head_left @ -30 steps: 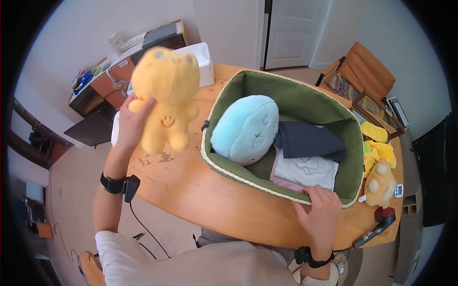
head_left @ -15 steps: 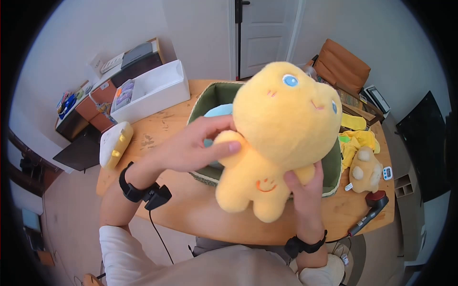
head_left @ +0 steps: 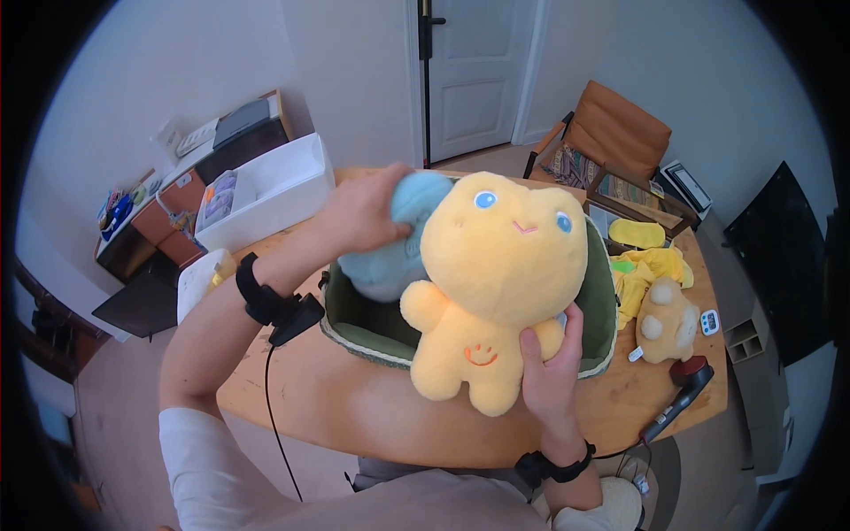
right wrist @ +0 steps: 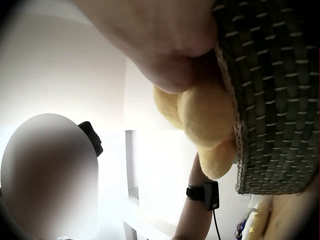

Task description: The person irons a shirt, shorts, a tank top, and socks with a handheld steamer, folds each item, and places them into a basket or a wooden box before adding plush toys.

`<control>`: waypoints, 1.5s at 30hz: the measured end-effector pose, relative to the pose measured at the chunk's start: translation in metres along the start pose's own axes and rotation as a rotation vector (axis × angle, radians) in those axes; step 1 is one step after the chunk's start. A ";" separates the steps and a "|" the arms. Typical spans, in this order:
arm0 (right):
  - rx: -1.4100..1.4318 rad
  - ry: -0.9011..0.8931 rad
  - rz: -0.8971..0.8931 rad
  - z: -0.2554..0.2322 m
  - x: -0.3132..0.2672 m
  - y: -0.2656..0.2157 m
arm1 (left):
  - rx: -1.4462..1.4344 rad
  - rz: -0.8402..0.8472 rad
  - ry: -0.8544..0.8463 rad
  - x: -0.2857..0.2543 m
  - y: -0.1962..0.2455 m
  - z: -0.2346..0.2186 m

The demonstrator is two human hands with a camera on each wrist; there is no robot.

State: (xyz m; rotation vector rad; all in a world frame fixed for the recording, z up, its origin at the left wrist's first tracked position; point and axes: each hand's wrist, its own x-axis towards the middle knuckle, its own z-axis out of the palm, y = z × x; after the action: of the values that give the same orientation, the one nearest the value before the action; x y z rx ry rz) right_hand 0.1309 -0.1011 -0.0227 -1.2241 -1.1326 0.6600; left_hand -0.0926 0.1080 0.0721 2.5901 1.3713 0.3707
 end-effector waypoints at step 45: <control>-1.048 -0.219 -0.525 0.021 -0.036 0.007 | -1.171 -0.069 0.352 -0.126 -0.074 -0.002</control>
State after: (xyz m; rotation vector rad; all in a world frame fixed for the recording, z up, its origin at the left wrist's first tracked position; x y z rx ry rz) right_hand 0.1002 -0.1229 -0.0413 -1.6080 -2.0076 -0.2824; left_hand -0.2195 0.0446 0.0364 1.5281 0.8601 1.2112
